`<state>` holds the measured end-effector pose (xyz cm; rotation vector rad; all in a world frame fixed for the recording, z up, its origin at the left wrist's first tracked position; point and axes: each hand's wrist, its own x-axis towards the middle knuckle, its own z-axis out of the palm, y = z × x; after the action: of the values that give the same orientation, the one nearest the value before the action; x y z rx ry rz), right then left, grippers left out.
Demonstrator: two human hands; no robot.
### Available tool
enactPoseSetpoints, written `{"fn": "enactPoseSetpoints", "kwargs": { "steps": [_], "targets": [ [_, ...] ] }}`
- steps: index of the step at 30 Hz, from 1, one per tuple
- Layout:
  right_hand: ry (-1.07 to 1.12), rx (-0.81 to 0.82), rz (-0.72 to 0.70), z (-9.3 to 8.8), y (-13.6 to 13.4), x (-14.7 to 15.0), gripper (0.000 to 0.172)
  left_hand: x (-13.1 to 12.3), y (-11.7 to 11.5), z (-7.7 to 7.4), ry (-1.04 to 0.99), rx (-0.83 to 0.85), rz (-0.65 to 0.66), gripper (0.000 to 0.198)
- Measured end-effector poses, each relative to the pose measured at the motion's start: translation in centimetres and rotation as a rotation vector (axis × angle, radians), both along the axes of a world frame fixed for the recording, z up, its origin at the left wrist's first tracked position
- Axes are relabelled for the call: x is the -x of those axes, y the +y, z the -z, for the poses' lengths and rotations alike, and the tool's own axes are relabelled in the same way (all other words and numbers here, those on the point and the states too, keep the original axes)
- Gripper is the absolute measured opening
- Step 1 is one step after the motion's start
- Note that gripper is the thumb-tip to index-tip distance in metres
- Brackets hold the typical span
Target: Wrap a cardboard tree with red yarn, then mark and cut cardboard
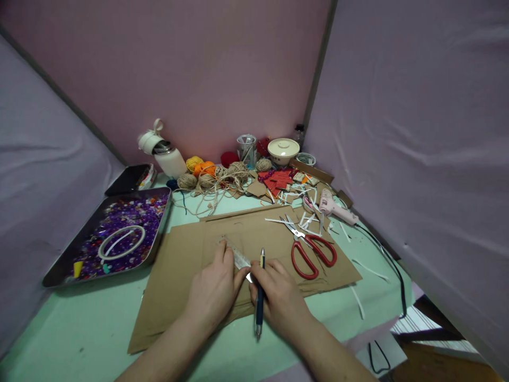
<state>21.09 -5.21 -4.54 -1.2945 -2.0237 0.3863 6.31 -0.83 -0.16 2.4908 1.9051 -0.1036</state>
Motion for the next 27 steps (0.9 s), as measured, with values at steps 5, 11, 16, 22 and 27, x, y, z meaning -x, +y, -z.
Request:
{"fn": "enactPoseSetpoints", "kwargs": {
  "steps": [5,11,16,22,27],
  "targets": [
    [-0.013,0.018,-0.002,-0.07,0.00,-0.04,0.034,0.03,-0.02,0.16,0.008,-0.026,0.007,0.046],
    [-0.008,0.042,-0.012,-0.16,0.03,-0.20,0.031,0.11,-0.06,0.17,0.000,-0.024,0.008,0.046],
    [-0.018,0.050,-0.008,-0.09,-0.02,-0.22,0.031,0.28,0.04,0.10,-0.008,0.005,0.016,0.047],
    [-0.024,0.034,0.006,-0.13,0.00,-0.13,0.032,0.19,0.07,-0.13,-0.002,0.024,0.012,0.048],
    [-0.017,0.021,0.006,-0.22,0.03,-0.04,0.031,0.22,0.04,-0.21,-0.017,0.025,0.016,0.048]
  ]
}}
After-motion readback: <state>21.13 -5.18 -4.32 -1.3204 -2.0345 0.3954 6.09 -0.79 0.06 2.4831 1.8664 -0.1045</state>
